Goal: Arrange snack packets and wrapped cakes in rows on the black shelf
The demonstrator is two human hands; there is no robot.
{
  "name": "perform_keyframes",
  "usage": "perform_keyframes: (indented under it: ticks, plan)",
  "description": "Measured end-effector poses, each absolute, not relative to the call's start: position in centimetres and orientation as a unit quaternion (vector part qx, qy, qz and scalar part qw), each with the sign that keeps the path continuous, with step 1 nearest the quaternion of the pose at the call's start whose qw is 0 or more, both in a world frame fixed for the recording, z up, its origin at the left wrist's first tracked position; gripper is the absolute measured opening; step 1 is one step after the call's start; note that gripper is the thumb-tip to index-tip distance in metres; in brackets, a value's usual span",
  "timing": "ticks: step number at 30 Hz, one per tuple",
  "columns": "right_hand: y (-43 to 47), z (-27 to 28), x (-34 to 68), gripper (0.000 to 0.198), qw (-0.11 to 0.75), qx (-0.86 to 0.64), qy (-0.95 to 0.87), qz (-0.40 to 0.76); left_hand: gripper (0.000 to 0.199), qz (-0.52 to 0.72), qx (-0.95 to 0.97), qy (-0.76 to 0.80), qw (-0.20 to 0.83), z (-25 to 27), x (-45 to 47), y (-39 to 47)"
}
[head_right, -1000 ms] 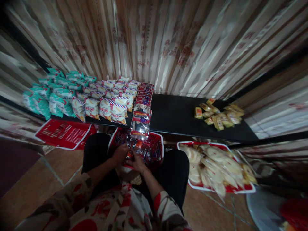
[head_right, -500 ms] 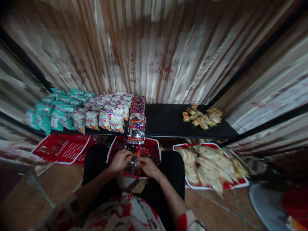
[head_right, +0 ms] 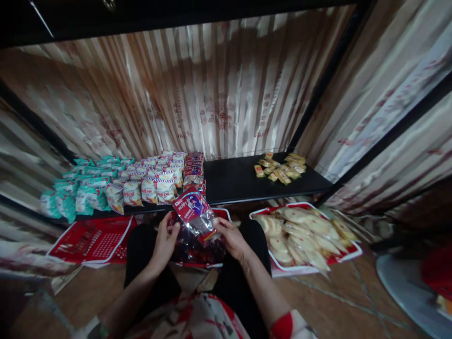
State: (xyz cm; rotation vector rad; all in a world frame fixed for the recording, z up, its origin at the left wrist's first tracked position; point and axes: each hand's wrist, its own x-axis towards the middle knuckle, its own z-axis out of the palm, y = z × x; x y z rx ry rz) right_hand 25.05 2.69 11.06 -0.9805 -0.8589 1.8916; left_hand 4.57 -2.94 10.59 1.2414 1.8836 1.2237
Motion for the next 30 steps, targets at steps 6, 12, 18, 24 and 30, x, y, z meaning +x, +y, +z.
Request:
perform_keyframes:
  ticks: [6, 12, 18, 24, 30]
  plan:
    - [2.6, 11.1, 23.0, 0.034, 0.418, -0.393, -0.305, 0.760, 0.042, 0.501, 0.424, 0.624, 0.423, 9.6, 6.0, -3.1]
    - [2.6, 10.3, 21.8, 0.036, 0.393, -0.437, -0.300, 0.751, 0.019, 0.503, 0.436, 0.609, 0.431, 8.6, 6.7, -2.4]
    - [3.2, 10.0, 22.4, 0.036, 0.355, -0.411, -0.322, 0.775, 0.021, 0.499, 0.437, 0.631, 0.403, 7.7, 6.9, -0.6]
    - [5.6, 9.7, 22.3, 0.037, 0.373, -0.423, -0.340, 0.753, 0.025, 0.495, 0.432, 0.625, 0.422, 8.3, 7.2, 1.1]
    - [7.9, 10.3, 21.9, 0.049, 0.379, -0.472, -0.346, 0.717, 0.023, 0.529, 0.409, 0.613, 0.420, 8.3, 8.7, 4.9]
